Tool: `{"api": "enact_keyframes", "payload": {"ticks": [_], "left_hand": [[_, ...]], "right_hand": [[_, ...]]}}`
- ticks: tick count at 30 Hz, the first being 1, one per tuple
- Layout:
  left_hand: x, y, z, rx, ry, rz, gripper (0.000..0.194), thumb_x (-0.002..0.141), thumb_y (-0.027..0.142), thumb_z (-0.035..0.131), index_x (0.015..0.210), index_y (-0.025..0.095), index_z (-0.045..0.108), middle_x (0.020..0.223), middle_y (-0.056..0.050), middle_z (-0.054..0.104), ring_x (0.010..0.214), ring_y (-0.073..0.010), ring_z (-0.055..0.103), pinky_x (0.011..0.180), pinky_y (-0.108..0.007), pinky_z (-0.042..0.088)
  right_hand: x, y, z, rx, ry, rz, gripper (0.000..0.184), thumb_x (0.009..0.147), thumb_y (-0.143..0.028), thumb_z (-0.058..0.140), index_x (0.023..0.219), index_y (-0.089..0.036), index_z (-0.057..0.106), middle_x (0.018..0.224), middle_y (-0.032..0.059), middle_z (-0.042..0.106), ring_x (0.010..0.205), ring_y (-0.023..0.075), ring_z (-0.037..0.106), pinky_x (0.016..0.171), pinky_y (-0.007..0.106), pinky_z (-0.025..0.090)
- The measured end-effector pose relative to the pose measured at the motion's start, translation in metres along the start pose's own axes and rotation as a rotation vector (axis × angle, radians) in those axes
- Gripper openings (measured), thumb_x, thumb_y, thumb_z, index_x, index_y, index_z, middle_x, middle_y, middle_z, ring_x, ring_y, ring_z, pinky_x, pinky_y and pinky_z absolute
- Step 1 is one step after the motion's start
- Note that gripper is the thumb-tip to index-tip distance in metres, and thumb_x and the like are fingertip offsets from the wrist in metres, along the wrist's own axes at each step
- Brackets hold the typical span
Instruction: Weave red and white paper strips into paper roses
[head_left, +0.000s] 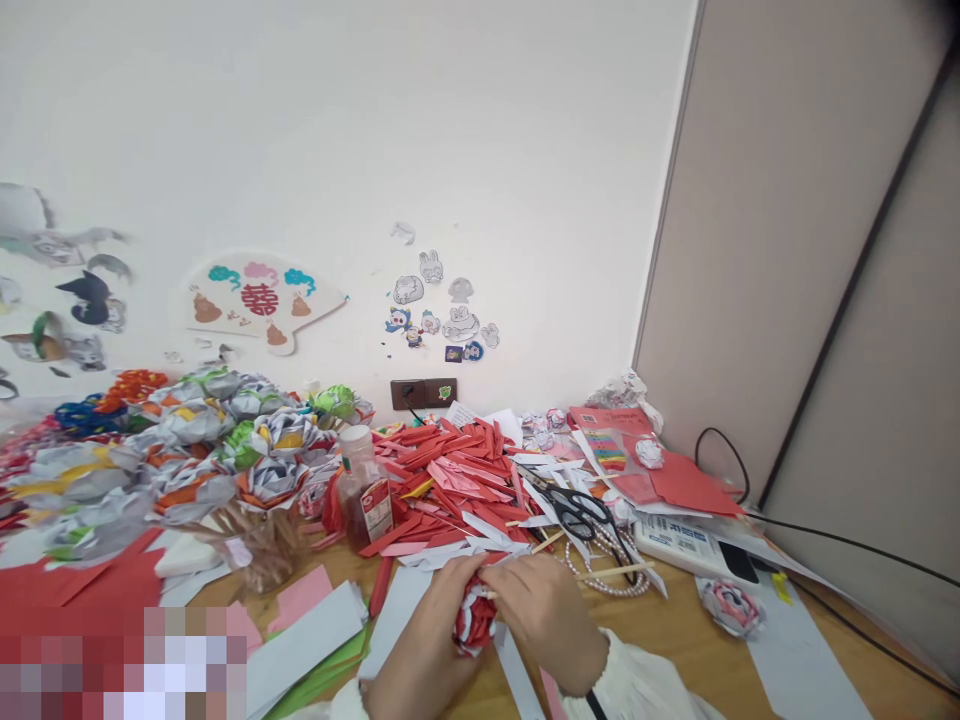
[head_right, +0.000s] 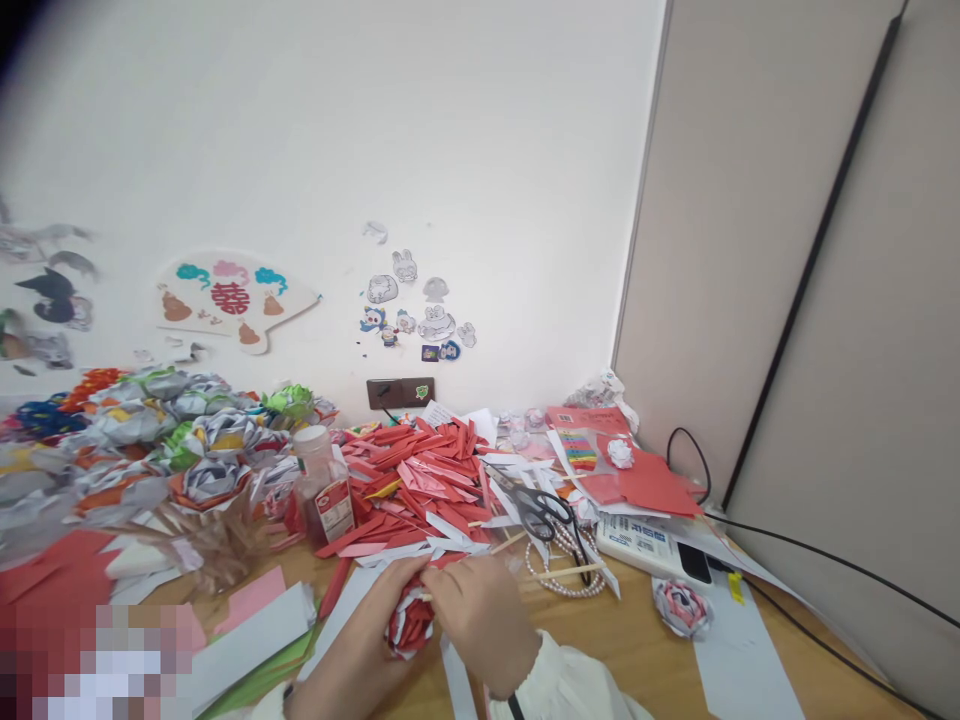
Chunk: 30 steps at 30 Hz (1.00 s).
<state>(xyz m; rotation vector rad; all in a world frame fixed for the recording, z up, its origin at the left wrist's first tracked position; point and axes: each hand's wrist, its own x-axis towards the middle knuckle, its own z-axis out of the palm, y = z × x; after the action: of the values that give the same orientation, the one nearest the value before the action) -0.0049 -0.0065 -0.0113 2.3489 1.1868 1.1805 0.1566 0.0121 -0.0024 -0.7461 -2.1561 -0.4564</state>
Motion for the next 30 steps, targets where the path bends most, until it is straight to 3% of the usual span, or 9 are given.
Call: {"api": "enact_keyframes", "payload": {"ticks": [4,9,13,18,24,30], "left_hand": [[-0.002,-0.001,0.0,-0.013,0.03,-0.052,0.066,0.067,0.008,0.06,0.126,0.023,0.036,0.127,-0.013,0.052,0.118,-0.0256,0.051,0.099,-0.04,0.043],[-0.003,-0.007,0.001,-0.046,0.077,-0.073,0.068,0.07,0.011,0.059,0.13,0.023,0.03,0.133,-0.015,0.046,0.124,-0.0274,0.044,0.1,-0.043,0.041],[0.0,-0.005,0.001,-0.109,0.138,-0.09,0.055,0.068,0.008,0.058,0.118,0.022,0.041,0.118,-0.012,0.056,0.112,-0.0264,0.054,0.094,-0.043,0.045],[0.0,-0.003,0.0,-0.215,0.164,-0.17,0.048,0.066,0.009,0.06,0.109,0.022,0.042,0.104,-0.009,0.06,0.097,-0.0235,0.061,0.085,-0.04,0.051],[-0.005,-0.011,0.005,-0.199,0.145,-0.193,0.058,0.065,0.012,0.064,0.116,0.022,0.038,0.113,-0.012,0.055,0.106,-0.0258,0.057,0.091,-0.043,0.047],[-0.006,-0.009,0.004,-0.071,0.099,-0.078,0.062,0.068,0.008,0.058,0.123,0.023,0.035,0.124,-0.013,0.051,0.117,-0.026,0.05,0.098,-0.043,0.042]], "right_hand": [[0.002,0.003,-0.01,0.113,0.059,0.151,0.03,0.096,-0.025,0.03,0.1,-0.018,0.059,0.073,0.0041,0.067,0.064,0.0166,0.06,0.058,0.028,0.041],[0.004,0.007,-0.017,0.255,0.179,0.322,0.021,0.09,-0.021,0.039,0.09,-0.02,0.061,0.075,0.0029,0.068,0.067,0.0152,0.062,0.06,0.025,0.042],[0.005,0.003,-0.015,0.294,0.118,0.313,0.016,0.087,-0.02,0.045,0.087,-0.02,0.061,0.07,0.0004,0.066,0.061,0.0137,0.059,0.059,0.025,0.039],[0.002,-0.002,-0.007,0.285,0.015,0.313,0.014,0.087,-0.022,0.048,0.079,-0.021,0.059,0.063,-0.0023,0.061,0.057,0.0128,0.055,0.056,0.024,0.034],[-0.001,-0.003,0.001,0.295,0.061,0.343,0.013,0.088,-0.023,0.047,0.081,-0.022,0.059,0.07,-0.0021,0.065,0.063,0.0137,0.058,0.059,0.024,0.035],[0.001,-0.006,-0.001,0.253,0.112,0.352,0.015,0.089,-0.024,0.045,0.085,-0.021,0.059,0.069,-0.0012,0.065,0.058,0.0138,0.056,0.058,0.025,0.035]]}}
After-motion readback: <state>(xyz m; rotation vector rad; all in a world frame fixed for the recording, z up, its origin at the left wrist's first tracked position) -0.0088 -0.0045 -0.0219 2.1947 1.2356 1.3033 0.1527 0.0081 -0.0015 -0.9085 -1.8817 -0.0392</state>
